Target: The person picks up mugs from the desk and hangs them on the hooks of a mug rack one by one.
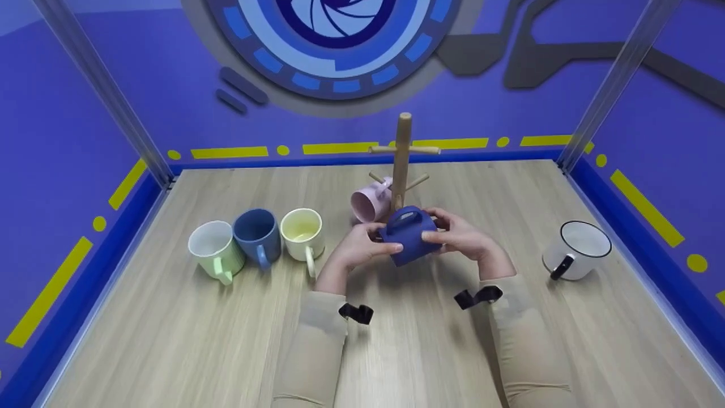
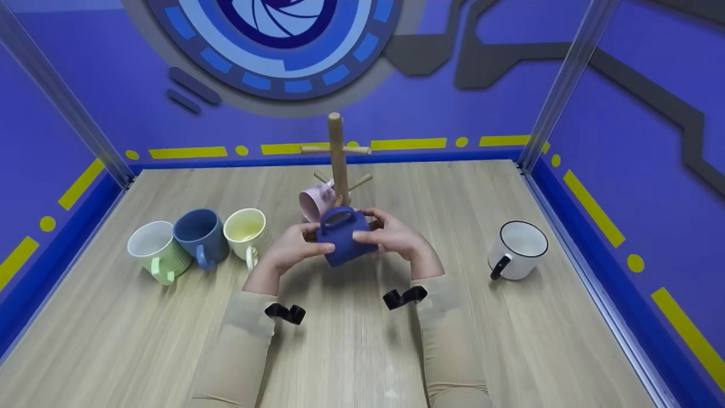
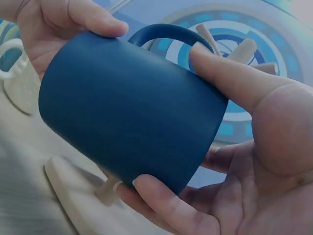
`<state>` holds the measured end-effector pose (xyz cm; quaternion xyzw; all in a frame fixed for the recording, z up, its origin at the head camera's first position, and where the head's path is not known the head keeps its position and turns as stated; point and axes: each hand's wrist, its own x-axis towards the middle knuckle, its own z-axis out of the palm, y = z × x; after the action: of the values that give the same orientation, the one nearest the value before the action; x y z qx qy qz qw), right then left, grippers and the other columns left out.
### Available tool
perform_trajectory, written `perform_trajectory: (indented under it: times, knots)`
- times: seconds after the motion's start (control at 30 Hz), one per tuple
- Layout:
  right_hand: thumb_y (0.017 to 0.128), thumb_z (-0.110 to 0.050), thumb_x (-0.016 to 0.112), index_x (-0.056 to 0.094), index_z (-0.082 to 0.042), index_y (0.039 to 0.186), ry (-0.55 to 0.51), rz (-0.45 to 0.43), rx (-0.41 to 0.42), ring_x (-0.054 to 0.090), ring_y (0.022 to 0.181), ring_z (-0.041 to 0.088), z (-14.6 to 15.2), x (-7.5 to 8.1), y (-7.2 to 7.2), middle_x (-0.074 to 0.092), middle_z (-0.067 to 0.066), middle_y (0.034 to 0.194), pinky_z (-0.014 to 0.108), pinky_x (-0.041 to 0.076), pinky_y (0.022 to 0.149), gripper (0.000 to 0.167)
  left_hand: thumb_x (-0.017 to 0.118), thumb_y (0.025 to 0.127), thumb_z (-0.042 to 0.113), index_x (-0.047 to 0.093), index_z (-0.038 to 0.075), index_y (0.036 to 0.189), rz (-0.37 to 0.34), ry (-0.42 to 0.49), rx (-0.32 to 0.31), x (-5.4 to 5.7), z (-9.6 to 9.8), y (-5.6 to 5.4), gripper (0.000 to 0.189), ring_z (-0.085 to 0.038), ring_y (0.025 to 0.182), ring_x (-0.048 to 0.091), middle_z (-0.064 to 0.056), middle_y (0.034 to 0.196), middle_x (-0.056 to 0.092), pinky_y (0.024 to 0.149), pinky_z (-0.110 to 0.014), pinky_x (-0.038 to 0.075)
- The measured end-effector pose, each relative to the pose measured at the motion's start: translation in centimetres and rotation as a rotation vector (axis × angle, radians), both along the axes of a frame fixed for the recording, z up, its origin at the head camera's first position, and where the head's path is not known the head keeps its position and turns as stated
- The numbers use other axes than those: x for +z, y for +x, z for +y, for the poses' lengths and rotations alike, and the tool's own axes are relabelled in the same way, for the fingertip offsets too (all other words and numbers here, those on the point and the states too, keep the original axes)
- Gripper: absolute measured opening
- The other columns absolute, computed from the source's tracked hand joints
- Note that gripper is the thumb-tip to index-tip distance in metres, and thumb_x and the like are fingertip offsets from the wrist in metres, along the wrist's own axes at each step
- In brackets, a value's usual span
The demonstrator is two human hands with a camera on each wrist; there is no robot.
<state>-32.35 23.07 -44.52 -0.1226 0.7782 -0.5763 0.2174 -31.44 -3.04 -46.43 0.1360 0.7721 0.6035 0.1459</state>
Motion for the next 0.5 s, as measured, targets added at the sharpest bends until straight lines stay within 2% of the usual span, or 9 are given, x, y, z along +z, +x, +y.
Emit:
perform_trajectory:
  times: [0.1,0.2,0.33,0.5]
  knots:
    - [0.092,-0.026,0.075,0.034,-0.003,0.156,0.011,0.012,-0.001,0.059,0.118,0.030,0.0,-0.4,-0.3,0.045,0.030,0.149,0.036,0.061,0.090,0.079,0.079,0.088,0.010,0.056,-0.012,0.136,-0.138,0.157,0.040,-0.7,0.4,-0.4,0.057,-0.020,0.103,0.067,-0.025,0.127,0.067,0.098,-0.035,0.059]
    - [0.092,-0.027,0.075,0.033,-0.003,0.157,0.011,-0.003,-0.056,0.059,0.121,0.031,-0.2,-0.8,-0.6,0.045,0.029,0.151,0.034,0.060,0.092,0.081,0.072,0.092,0.003,0.051,-0.015,0.139,-0.256,0.322,0.074,-1.3,0.9,-0.7,0.054,-0.023,0.106,0.068,-0.028,0.134,0.061,0.105,-0.043,0.056]
    - [0.092,-0.034,0.075,0.032,-0.004,0.158,0.039,-0.014,-0.141,0.055,0.130,0.037,-0.5,-1.1,-0.8,0.043,0.029,0.153,0.039,0.058,0.098,0.085,0.067,0.096,0.003,0.049,-0.014,0.140,-0.299,0.429,0.095,-2.0,1.3,-0.8,0.051,-0.024,0.110,0.067,-0.029,0.140,0.058,0.113,-0.049,0.050]
    - [0.092,-0.039,0.075,0.036,-0.007,0.157,0.075,-0.002,-0.188,0.053,0.132,0.039,-1.0,-1.5,-0.9,0.046,0.027,0.150,0.052,0.053,0.107,0.083,0.065,0.098,0.005,0.047,-0.018,0.141,-0.308,0.439,0.133,-2.6,1.4,-1.1,0.052,-0.027,0.116,0.067,-0.033,0.142,0.056,0.114,-0.049,0.048]
